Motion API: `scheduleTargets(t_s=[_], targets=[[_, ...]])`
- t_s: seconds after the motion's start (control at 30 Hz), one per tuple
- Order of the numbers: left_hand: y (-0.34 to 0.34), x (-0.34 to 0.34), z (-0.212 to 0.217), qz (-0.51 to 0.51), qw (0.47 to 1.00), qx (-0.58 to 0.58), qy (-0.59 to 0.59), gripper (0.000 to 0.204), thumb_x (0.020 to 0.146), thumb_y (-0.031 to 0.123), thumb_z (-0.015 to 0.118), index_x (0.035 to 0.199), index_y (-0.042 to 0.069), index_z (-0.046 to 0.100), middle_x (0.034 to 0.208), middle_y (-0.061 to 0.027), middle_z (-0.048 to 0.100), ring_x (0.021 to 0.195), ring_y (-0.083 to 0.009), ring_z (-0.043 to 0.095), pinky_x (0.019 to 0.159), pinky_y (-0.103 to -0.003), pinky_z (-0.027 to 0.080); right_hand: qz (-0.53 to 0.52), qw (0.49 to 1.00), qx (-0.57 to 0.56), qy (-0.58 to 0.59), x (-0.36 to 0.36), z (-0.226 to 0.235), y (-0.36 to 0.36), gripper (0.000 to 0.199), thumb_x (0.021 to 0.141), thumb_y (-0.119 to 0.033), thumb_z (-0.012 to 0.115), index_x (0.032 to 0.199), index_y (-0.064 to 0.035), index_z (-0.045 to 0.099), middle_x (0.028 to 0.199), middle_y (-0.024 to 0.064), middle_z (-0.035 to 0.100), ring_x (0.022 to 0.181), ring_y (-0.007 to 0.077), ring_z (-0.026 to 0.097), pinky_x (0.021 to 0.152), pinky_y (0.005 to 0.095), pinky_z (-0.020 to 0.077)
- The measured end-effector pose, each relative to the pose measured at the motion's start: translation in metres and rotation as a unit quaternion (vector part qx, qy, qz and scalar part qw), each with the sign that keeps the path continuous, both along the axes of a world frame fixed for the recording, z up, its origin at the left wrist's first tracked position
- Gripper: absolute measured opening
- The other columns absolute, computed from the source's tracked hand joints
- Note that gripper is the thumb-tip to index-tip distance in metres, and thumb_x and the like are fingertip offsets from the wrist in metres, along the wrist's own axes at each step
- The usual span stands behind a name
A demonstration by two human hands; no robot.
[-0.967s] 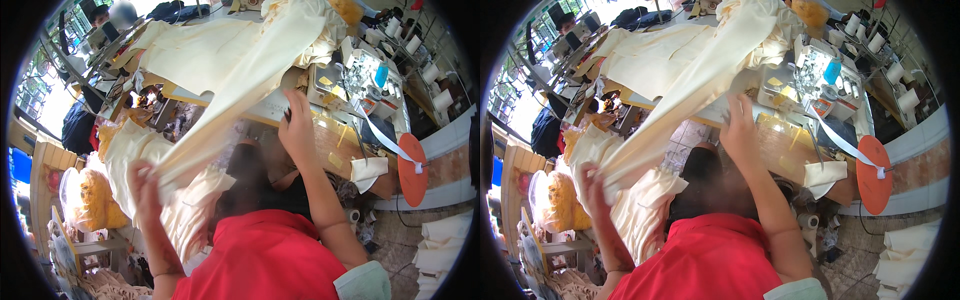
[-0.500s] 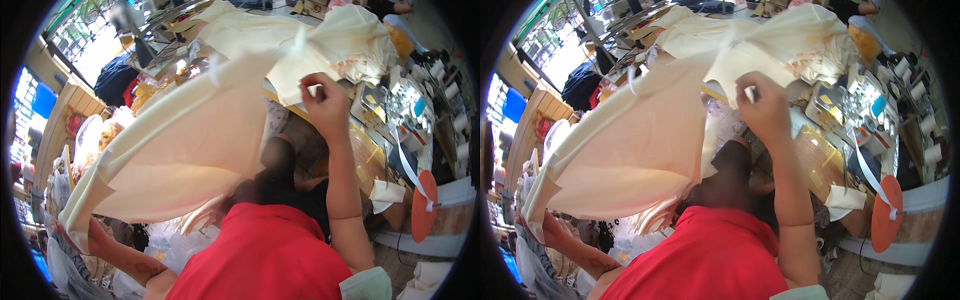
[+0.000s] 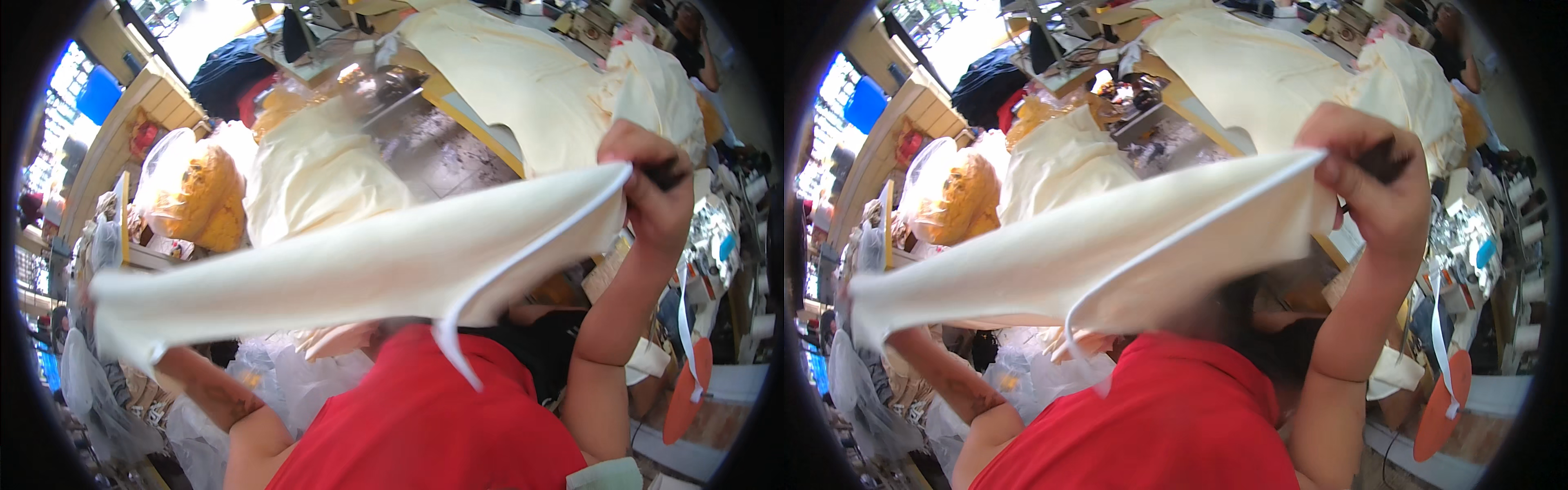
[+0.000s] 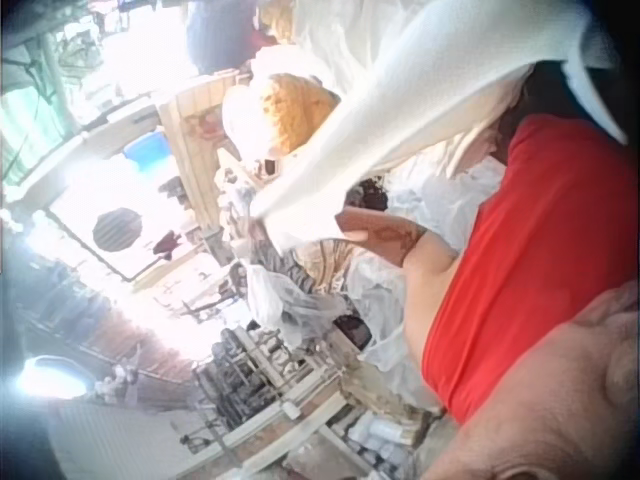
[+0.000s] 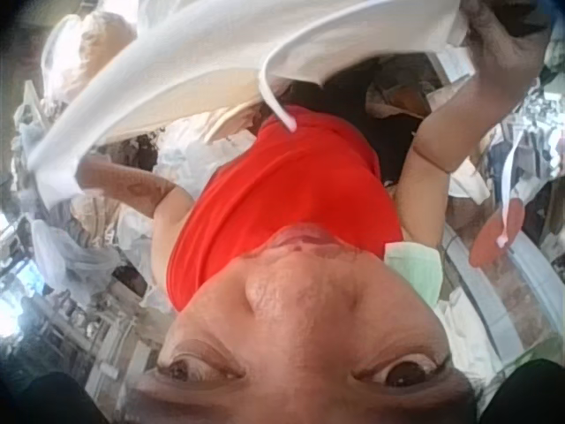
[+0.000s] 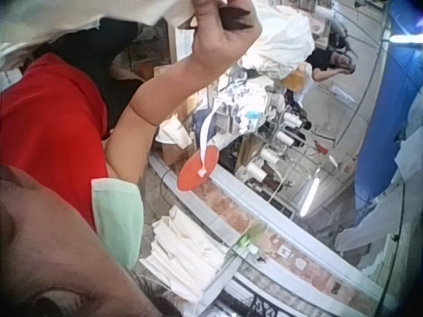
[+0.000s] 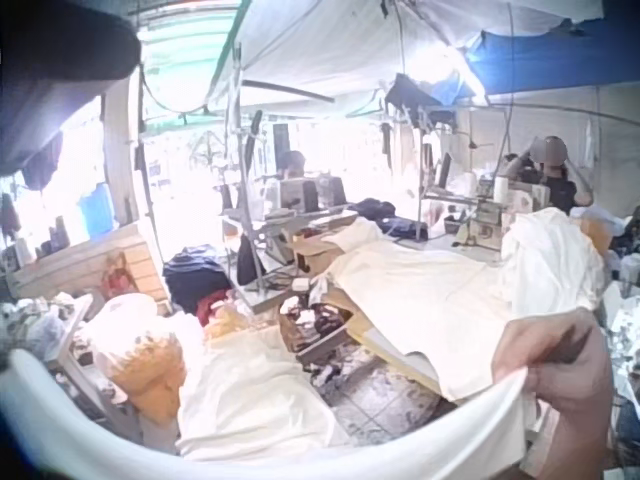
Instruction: The person picks up and unfolds pieces of cream-colored fabric from a stack, aligns the edges by hand, and layers them on top of one another on a workstation table while holding a pair of thread snips.
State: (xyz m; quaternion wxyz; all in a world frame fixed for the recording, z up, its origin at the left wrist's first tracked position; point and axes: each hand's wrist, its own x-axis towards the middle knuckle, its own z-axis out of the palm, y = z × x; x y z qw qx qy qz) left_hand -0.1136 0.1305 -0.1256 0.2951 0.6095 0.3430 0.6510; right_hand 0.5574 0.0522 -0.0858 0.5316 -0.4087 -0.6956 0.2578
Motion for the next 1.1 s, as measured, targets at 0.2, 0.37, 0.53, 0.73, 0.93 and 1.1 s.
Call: scheduleTargets(t_s=[0.2, 0.37, 0.53, 0.73, 0.93, 1.1], targets=[[0.126, 0.084, -0.023, 0.046, 0.991, -0.117, 0.041, 0.032, 0.096, 0.009, 0.056, 0.126, -0.001, 0.062, 0.119, -0.0075, 0.065, 0.103, -0.0156, 0.061, 0.093, -0.028, 0.049, -0.136, 0.987, -0.034, -0.084, -0.035, -0.015, 0.149, 0.022, 0.094, -0.018, 0.070, 0.105, 0.0003, 0.071, 0.085, 0.0007, 0.069, 0.079, 0.0090, 0.063, 0.072, 0.0237, 0.0491], [0.039, 0.024, 0.040, 0.469, 0.775, 0.188, 0.379, 0.027, 0.102, 0.009, 0.048, 0.122, -0.004, 0.061, 0.123, -0.0140, 0.062, 0.110, -0.0239, 0.063, 0.091, -0.035, 0.057, -0.124, 0.987, 0.097, 0.043, -0.102, 0.016, 0.110, 0.019, 0.097, -0.013, 0.066, 0.109, 0.0001, 0.072, 0.094, 0.0043, 0.075, 0.083, 0.0088, 0.066, 0.076, 0.0252, 0.0510], [-0.029, 0.017, -0.032, 0.173, 0.974, -0.136, -0.051, 0.015, 0.100, 0.013, 0.052, 0.098, 0.008, 0.065, 0.104, -0.0065, 0.064, 0.096, -0.0178, 0.063, 0.085, -0.033, 0.053, -0.057, 0.998, -0.024, -0.020, -0.100, -0.059, 0.075, 0.020, 0.096, -0.007, 0.063, 0.113, 0.0007, 0.071, 0.102, 0.0157, 0.075, 0.092, 0.0167, 0.072, 0.080, 0.0296, 0.0541], [-0.071, 0.047, -0.180, 0.146, 0.871, -0.447, 0.142, 0.026, 0.091, 0.000, 0.050, 0.088, 0.005, 0.075, 0.068, 0.0038, 0.051, 0.063, -0.0061, 0.045, 0.060, -0.025, 0.037, -0.037, 0.983, -0.132, -0.119, -0.091, -0.212, 0.052, 0.027, 0.087, -0.001, 0.062, 0.113, 0.0008, 0.069, 0.116, 0.0213, 0.070, 0.106, 0.0365, 0.068, 0.088, 0.0374, 0.0538], [-0.052, 0.116, -0.249, 0.229, 0.737, -0.268, 0.577, 0.025, 0.082, 0.010, 0.071, 0.106, 0.010, 0.074, 0.107, -0.0213, 0.068, 0.104, -0.0338, 0.066, 0.090, -0.040, 0.052, -0.070, 0.977, -0.136, -0.149, -0.085, -0.227, 0.019, 0.034, 0.082, 0.004, 0.061, 0.115, -0.0011, 0.068, 0.124, 0.0207, 0.065, 0.106, 0.0355, 0.066, 0.088, 0.0389, 0.0536], [0.030, 0.300, -0.204, -0.084, 0.917, -0.180, 0.347, 0.027, 0.089, 0.008, 0.069, 0.115, 0.002, 0.068, 0.123, -0.0173, 0.067, 0.111, -0.0337, 0.066, 0.098, -0.040, 0.052, -0.220, 0.945, -0.198, -0.141, -0.080, -0.191, -0.003, 0.022, 0.092, -0.011, 0.067, 0.110, 0.0027, 0.066, 0.096, 0.0216, 0.070, 0.087, 0.0362, 0.070, 0.075, 0.0410, 0.0553]])
